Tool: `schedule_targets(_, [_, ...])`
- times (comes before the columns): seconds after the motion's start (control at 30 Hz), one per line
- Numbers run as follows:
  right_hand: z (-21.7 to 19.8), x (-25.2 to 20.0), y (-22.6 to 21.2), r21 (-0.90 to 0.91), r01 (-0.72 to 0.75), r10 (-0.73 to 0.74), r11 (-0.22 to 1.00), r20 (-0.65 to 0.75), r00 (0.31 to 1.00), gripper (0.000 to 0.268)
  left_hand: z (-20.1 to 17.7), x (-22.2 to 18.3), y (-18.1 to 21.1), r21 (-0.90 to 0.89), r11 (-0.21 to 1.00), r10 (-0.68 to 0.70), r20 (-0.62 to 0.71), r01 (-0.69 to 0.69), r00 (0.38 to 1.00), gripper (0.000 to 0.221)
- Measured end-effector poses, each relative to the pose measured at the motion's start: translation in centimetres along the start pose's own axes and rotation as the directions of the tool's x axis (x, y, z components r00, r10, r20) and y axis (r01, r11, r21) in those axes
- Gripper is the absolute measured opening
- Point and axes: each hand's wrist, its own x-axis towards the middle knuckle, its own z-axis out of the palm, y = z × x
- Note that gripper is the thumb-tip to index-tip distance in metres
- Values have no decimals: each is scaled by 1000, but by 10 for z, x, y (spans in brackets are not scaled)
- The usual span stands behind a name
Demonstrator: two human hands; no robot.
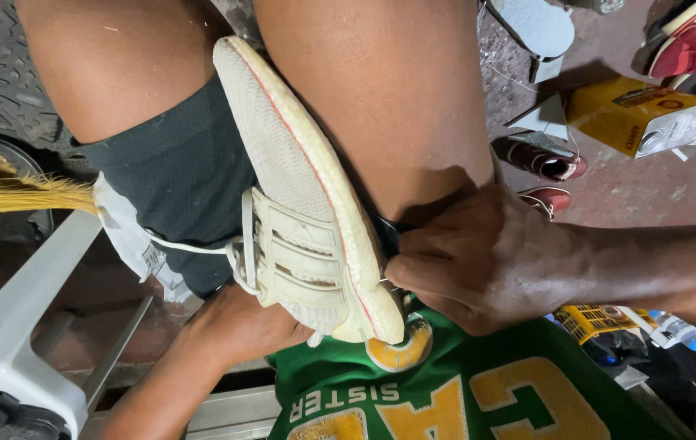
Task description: The person stitches the sole of a white sneaker using a large needle and thread, pulling the thread through the shoe's side and sole while holding it on their lap.
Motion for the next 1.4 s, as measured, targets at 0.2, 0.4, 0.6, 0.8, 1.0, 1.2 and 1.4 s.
schedule_targets(0.2, [19,7,-5,-62,-25,26,998,5,1000,16,1,-3,-2,-76,996,-41,54,45,998,33])
schedule_targets(0.4, [6,-7,-8,-11,-156,156,988,30,987,11,26,-18,13,-44,941,-337,-2,336,942,23])
schedule_targets(0.6, [6,-21,-7,106,-251,259,962,-66,964,10,57,-63,41,-724,688,-572,-493,56,656,19])
schedule_targets(0.8, [13,-32,-3,174,-334,342,926,-16,940,11,71,-113,16,-903,412,-855,-429,-121,291,28])
schedule_targets(1.0, [14,-32,-7,116,-394,399,912,-24,916,14,41,-88,46,-304,715,-521,-833,630,190,7])
schedule_targets(1.2, [14,-34,-9,130,-378,385,917,-29,923,14,51,-22,79,-99,928,-329,-669,359,666,18])
schedule_targets(1.4, [13,-39,-9,183,-405,411,896,5,912,13,52,-36,57,-488,852,-481,-583,190,655,6])
